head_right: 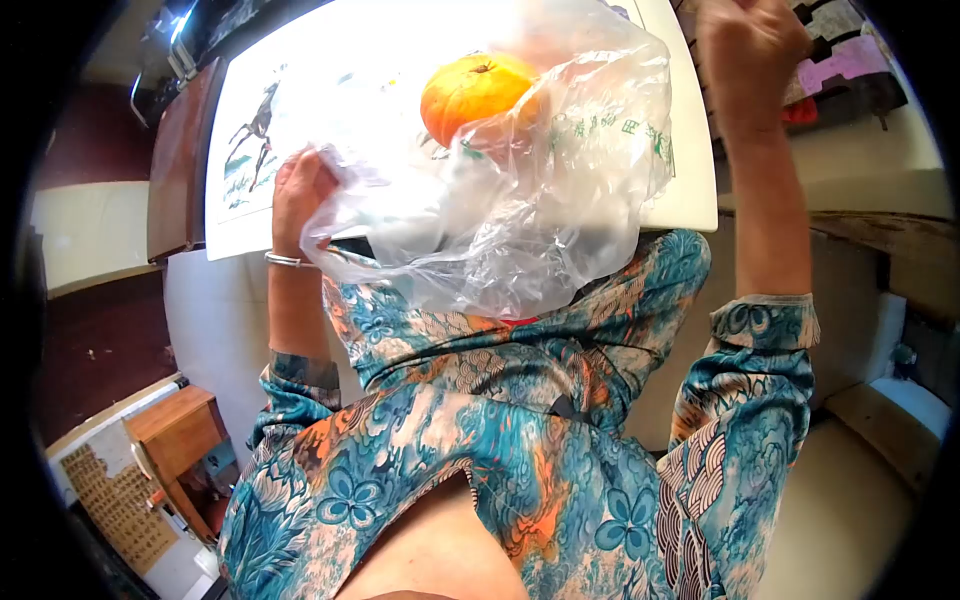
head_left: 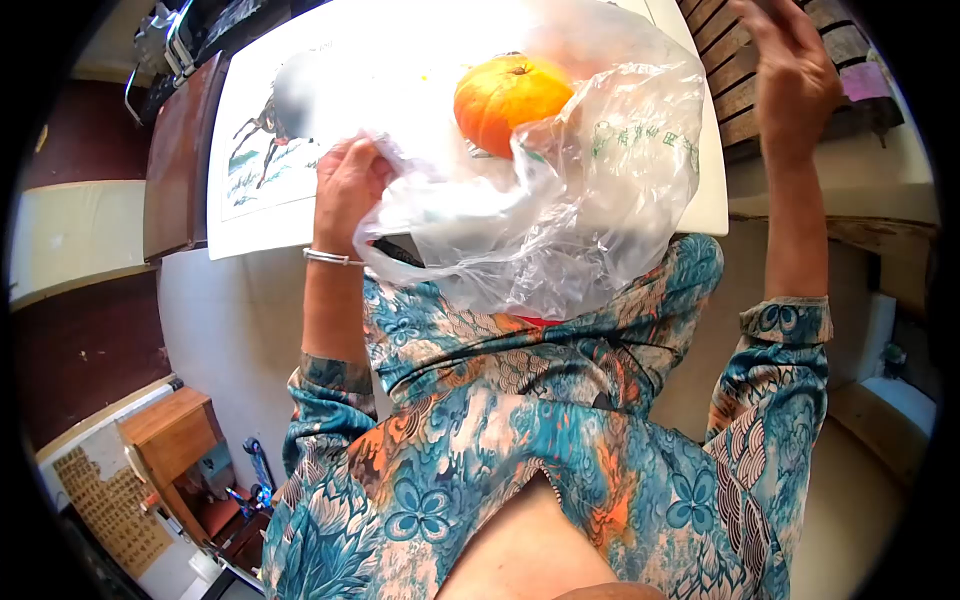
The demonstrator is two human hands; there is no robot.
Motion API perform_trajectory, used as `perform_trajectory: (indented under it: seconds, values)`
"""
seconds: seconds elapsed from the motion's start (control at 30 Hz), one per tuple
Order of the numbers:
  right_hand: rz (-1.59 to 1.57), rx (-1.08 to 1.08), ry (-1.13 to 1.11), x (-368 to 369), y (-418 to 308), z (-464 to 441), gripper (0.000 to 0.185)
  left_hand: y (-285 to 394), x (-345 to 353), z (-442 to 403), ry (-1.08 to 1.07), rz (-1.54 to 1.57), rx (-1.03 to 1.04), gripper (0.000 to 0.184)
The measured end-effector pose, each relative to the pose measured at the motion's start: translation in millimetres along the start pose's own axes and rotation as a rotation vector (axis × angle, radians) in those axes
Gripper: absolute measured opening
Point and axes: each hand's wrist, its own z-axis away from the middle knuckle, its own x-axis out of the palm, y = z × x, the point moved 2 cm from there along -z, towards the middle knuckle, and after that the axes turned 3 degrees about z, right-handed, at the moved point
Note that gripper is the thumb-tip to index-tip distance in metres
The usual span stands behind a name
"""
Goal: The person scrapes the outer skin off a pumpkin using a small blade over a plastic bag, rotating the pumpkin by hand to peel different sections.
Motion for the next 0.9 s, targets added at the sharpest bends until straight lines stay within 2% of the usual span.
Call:
perform_trajectory:
  seconds: [0.03,0.07,0.17,0.23,0.27,0.3,0.33,0.4,0.43,0.5,0.57,0.6,0.63,0.7,0.77,0.8,0.87,0.9]
  values:
    - [-0.143,-0.066,-0.092,21,-18,0,0.030,-5,4,-3,-0.016,-0.008,-0.008,0.024]
    - [-0.091,-0.054,-0.196,36,-8,15,0.027,-10,7,-5,-0.058,-0.021,0.022,0.024]
    - [-0.118,-0.039,-0.485,98,0,63,0.019,-14,27,-4,0.015,-0.177,0.028,0.023]
    - [-0.085,0.303,-0.711,105,35,82,0.021,-10,27,4,0.063,-0.293,0.058,0.022]
    - [-0.022,0.541,-0.755,90,43,88,0.023,-9,17,8,0.086,-0.323,0.054,0.021]
    - [-0.047,0.604,-0.738,82,62,99,0.026,-9,4,9,0.109,-0.352,0.045,0.021]
    - [0.039,0.561,-0.811,69,73,103,0.026,-10,-8,14,0.161,-0.421,0.040,0.019]
    - [0.305,0.616,-1.076,38,82,110,0.028,-10,-32,27,0.187,-0.542,-0.052,0.020]
    - [0.456,0.555,-1.107,27,91,117,0.029,-7,-37,34,0.198,-0.627,-0.116,0.022]
    - [0.755,0.424,-1.156,12,109,134,0.031,2,-40,42,0.114,-0.828,-0.079,0.027]
    - [0.791,0.435,-1.053,8,103,136,0.029,36,3,51,0.195,-1.365,0.152,0.036]
    - [0.805,0.440,-1.007,7,98,139,0.028,47,34,56,0.308,-1.346,0.328,0.044]
    - [0.782,0.380,-1.001,12,93,140,0.029,57,49,54,0.256,-1.486,0.724,0.049]
    - [0.737,0.265,-0.981,28,80,140,0.031,67,86,57,0.271,-1.502,0.983,0.044]
    - [0.753,0.288,-1.109,42,77,136,0.041,52,115,57,-0.001,-1.351,0.958,0.039]
    - [0.764,0.316,-1.143,48,78,134,0.043,37,127,43,-0.263,-1.171,0.889,0.035]
    - [0.782,0.359,-1.166,53,96,135,0.053,4,133,7,-0.480,-1.316,0.571,0.037]
    - [0.777,0.371,-1.095,53,104,137,0.053,-17,124,-19,-0.480,-1.455,0.541,0.041]
